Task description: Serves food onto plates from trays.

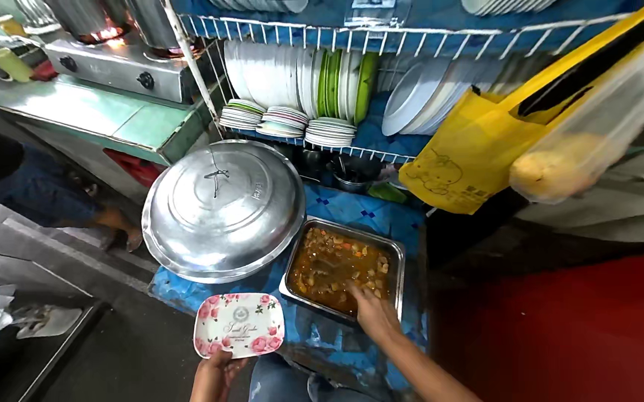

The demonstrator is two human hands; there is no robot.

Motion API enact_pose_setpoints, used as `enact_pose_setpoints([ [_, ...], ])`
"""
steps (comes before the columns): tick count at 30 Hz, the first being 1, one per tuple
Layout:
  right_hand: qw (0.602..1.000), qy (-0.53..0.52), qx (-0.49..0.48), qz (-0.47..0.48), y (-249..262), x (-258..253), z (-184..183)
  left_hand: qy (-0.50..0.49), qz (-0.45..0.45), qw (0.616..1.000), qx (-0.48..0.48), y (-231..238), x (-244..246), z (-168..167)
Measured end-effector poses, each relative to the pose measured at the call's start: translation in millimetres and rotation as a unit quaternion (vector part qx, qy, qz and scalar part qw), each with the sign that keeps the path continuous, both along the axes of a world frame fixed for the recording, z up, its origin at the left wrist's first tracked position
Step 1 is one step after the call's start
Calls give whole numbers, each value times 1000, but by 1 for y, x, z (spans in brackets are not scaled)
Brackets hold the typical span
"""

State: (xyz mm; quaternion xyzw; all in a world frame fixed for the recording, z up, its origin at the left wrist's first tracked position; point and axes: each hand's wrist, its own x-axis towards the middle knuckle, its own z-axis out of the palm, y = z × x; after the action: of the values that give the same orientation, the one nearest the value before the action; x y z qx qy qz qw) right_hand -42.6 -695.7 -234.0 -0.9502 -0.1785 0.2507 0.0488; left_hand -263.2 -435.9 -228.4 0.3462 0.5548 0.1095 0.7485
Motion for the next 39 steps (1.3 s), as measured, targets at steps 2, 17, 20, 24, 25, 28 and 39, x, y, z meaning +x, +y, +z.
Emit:
enact_pose_setpoints([
  [2, 999, -17, -24, -37, -7, 20, 8, 2, 4, 1000, 4, 1, -4, 0],
  [17, 993, 69, 42, -81, 42, 91, -22, -51, -35, 997, -51, -19, -25, -1],
  [20, 995, 84, 55, -23, 33, 79, -33, -51, -28, 997, -60, -26, -21, 0],
  [24, 992, 107, 34, 51, 27, 57, -23, -53, -27, 996, -61, -29, -20, -5],
  [25, 992, 110, 28, 62, 26, 50, -19, -56, -28, 996, -58, -29, -20, -6],
  [28, 991, 106, 10, 75, 27, 32, -12, -56, -36, 997, -38, -23, -16, -4],
  [39, 985, 143, 97, -15, 25, 5, -36, -75, -62, 995, 18, -12, -7, 13],
])
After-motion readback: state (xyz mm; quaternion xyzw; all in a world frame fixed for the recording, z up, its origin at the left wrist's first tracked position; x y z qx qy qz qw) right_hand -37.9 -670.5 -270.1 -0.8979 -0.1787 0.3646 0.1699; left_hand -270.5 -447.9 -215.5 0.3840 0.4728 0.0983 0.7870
